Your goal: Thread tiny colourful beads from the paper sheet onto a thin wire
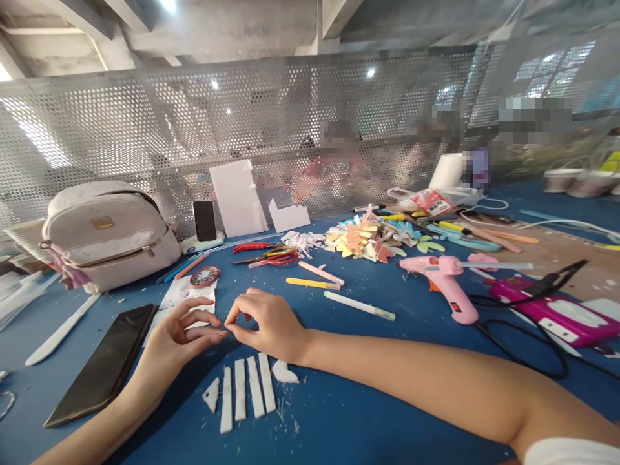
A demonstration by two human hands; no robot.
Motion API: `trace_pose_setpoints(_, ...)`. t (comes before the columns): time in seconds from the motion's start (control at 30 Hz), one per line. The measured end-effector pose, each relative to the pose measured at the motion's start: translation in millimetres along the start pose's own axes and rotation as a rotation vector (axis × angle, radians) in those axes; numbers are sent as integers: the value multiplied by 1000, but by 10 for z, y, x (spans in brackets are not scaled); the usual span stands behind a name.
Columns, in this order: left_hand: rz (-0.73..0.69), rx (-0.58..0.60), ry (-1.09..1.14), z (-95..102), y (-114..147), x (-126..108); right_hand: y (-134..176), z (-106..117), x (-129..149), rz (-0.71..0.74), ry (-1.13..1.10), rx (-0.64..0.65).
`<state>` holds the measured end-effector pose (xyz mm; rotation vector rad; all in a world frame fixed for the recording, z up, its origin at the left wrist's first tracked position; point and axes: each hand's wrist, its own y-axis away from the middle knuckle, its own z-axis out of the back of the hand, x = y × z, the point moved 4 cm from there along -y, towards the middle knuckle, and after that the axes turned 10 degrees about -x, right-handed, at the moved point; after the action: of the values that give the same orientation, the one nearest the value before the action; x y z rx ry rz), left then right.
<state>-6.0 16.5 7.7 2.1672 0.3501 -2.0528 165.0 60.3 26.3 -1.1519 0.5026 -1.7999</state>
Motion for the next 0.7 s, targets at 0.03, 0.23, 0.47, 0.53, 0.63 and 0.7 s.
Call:
trace_pose_setpoints(0.03,-3,-3,-2,-1,3,-1,-1,0,2,1,3,-1)
trace_pose_setpoints(0.23,3,7,17,-3,12,6,-4,8,12,10,1,-33)
trace_pose_setpoints(0.47,12,20,9,-1,0,11,-3,12,14,3,-7,-41)
trace_pose_setpoints(0.53,9,14,4,-1,-1,7,-7,15,14,-2,-7,-39)
trace_pose_setpoints(0.63,7,4,5,-6,5,0,-6,17,8,-7,-2,-33)
trace_pose_setpoints(0.7,11,0,8,-11,10,-4,-2,17,1,-8,2,-32)
